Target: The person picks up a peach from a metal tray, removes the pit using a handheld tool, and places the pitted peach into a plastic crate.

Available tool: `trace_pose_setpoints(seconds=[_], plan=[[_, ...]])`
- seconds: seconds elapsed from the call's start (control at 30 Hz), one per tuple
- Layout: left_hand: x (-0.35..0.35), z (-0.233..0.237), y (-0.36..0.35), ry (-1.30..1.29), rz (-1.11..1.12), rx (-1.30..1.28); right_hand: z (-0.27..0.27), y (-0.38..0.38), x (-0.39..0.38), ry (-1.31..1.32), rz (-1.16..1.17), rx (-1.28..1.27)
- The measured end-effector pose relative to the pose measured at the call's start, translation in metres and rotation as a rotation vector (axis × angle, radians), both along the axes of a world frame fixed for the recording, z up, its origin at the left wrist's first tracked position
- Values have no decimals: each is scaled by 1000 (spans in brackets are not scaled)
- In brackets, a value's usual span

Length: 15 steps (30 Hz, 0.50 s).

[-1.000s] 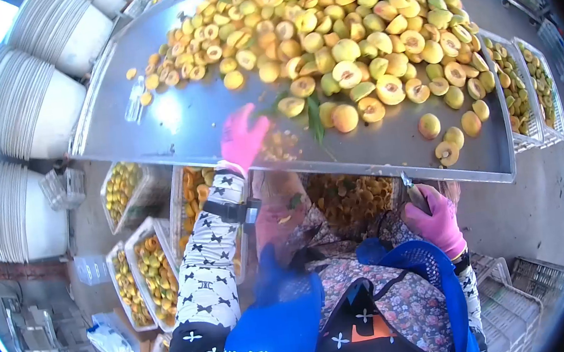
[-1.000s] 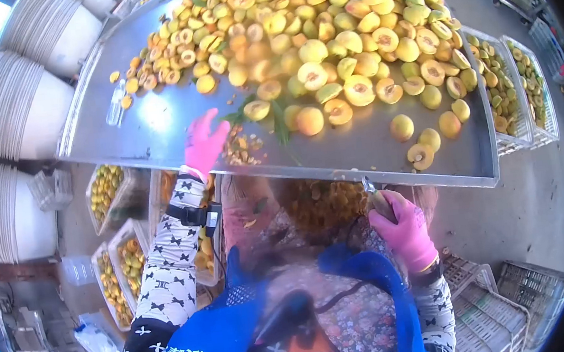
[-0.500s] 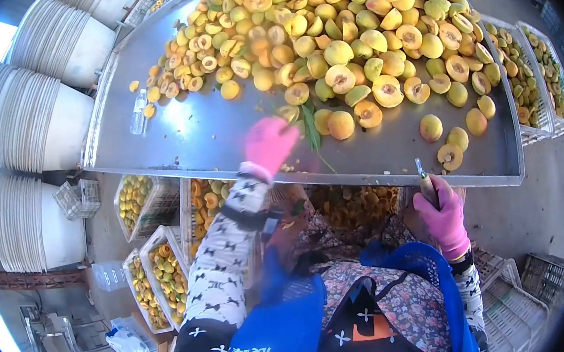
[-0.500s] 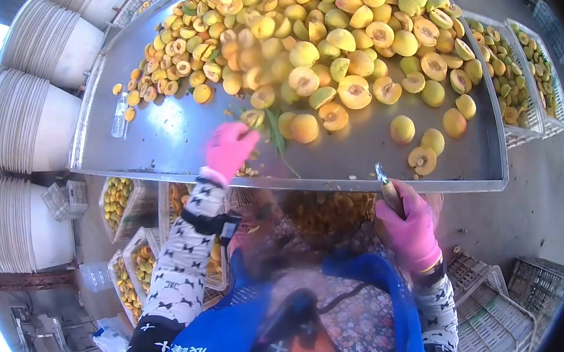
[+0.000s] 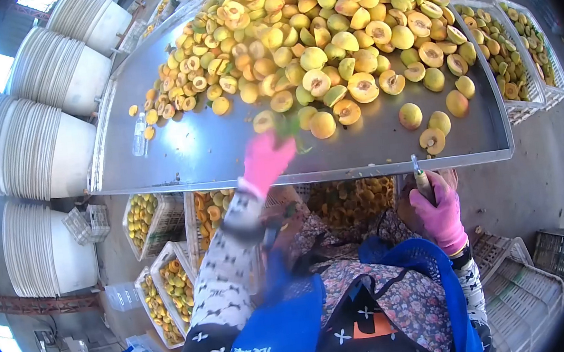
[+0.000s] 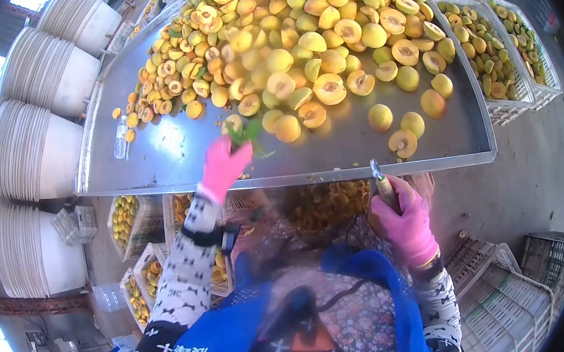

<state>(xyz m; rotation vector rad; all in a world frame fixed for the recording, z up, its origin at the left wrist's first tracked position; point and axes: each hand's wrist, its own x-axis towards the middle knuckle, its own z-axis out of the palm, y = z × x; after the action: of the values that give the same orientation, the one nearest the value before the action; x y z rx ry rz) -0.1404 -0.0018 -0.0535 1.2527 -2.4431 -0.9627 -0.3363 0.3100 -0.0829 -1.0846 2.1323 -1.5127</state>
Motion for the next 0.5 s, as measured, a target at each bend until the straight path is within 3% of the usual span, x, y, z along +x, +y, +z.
trace_pose_setpoints(seconds=[0.1,0.13,0.2,0.27,0.33,0.43,0.5], plan=[[13,36,68,-128,-319,97,-10,-1,-3,-230,8,95],[17,41,79,-85,-552,2,-10,-6,-3,-214,33,97],[12,65,73,-180,-433,243,-7,-14,1,-186,71,103],[21,27,24,13,-79,192,2,-18,4,-169,106,92],[14,25,-17,101,307,123,11,-22,8,-151,127,80],[16,-39,-96,-283,366,-270,10,-21,16,-91,128,40],[10,-77,-102,-260,207,-375,16,-21,20,-204,144,97]])
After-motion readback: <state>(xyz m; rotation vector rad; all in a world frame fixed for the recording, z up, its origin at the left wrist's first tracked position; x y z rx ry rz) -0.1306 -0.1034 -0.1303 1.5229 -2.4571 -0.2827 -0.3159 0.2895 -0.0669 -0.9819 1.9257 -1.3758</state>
